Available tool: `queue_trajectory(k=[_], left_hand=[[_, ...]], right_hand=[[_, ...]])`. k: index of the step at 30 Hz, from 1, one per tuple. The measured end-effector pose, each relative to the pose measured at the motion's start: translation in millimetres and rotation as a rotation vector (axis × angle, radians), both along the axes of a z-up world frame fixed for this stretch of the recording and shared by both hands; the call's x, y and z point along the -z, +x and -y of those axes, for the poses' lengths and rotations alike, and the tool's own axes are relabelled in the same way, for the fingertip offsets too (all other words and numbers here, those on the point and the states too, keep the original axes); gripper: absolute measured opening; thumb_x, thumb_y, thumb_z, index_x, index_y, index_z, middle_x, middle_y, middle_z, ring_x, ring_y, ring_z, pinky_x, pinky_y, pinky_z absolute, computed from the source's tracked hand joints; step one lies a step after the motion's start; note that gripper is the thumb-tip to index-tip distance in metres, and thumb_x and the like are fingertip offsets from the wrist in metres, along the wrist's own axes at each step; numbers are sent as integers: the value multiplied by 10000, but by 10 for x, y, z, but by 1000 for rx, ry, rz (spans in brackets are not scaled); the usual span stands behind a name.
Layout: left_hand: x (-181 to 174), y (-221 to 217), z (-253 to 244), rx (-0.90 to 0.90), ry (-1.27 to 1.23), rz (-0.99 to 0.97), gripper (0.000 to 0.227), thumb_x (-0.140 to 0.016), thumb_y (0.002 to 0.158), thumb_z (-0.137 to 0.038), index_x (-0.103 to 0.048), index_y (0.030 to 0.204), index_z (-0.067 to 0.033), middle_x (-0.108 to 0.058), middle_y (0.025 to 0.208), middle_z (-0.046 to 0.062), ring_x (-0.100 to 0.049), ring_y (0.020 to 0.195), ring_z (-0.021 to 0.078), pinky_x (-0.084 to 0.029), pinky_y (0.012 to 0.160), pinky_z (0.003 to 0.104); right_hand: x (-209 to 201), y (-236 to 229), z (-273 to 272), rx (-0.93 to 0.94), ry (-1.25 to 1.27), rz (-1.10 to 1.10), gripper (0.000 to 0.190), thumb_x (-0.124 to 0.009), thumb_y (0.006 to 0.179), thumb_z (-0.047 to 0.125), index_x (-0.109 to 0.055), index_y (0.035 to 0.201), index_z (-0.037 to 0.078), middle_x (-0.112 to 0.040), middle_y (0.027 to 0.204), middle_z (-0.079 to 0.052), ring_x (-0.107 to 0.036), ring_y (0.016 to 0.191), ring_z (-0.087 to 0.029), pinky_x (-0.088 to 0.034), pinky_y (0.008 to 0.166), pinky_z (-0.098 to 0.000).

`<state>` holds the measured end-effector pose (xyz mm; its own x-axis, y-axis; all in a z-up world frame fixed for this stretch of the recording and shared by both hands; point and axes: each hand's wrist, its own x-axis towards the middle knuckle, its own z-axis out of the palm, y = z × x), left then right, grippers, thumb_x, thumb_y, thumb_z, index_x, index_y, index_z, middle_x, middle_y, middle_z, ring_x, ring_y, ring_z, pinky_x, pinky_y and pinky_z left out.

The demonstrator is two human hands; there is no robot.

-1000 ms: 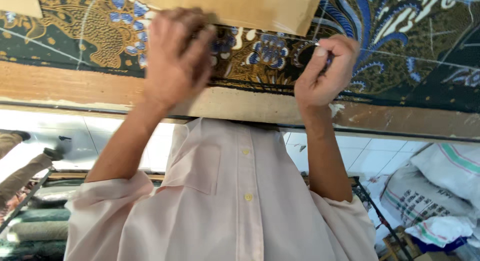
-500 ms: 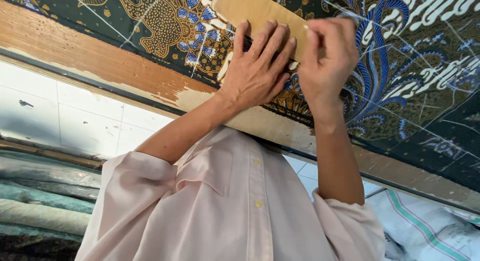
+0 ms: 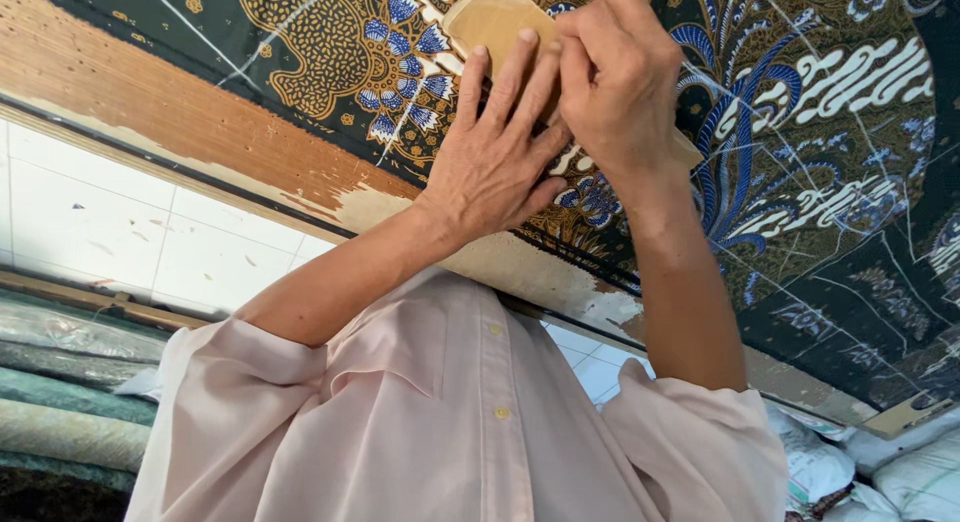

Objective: The person places cardboard templates onto a patterned fabric laid on a wooden table and uses a white marking tool to trace the template outlines. They repeatedly reposition the templates to mark multiple sections of the fabric.

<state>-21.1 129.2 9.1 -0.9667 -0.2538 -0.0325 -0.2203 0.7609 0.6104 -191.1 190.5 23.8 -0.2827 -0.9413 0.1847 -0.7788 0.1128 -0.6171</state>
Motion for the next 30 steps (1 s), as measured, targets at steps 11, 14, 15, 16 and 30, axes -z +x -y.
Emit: queue_trajectory(k=[11,14,15,16,30], left_hand=[[147,104,510,73,-48,-201,446,-656,1003,-131,-600,1426,0,-497,1497,180,-467,1397,365,-406,1151,493],[213,98,455,69,-149,-245,428,-655,996,-146,-613,1406,-32,-473,1501,186,-449,1388,354,-390,1152,505],[225,96,430,56,-151,-252,427,-671,992,-155,-618,1401,-45,-471,1499,183,-447,1385,353,-386,1166,526],[235,84,418,48,-162,-263,437,-681,987,-157,-618,1407,-55,-466,1502,181,-441,1389,354,-379,1170,536],[331,143,321,49,-240,-240,559,-692,941,-122,-590,1485,-42,-425,1564,188,-385,1458,372,-317,1233,571]], right_hand=[[-104,51,-572,433,-45,0,69,-623,1038,-80,-654,1084,-39,-629,1024,-151,-612,847,-248,-499,741,-381],[-48,451,-989,441,-42,-97,75,-540,1078,-11,-589,1130,12,-637,1230,-157,-641,1194,-300,-495,1020,-438],[-14,584,-1129,443,51,-162,65,-536,1063,12,-581,1110,14,-632,1263,-192,-606,1269,-337,-427,1097,-501],[78,632,-1218,441,69,-184,53,-537,1076,27,-577,1110,26,-619,1308,-194,-576,1319,-339,-394,1135,-512],[353,747,-1396,447,31,-222,35,-551,1102,61,-560,1132,77,-581,1425,-147,-492,1445,-298,-312,1246,-513]])
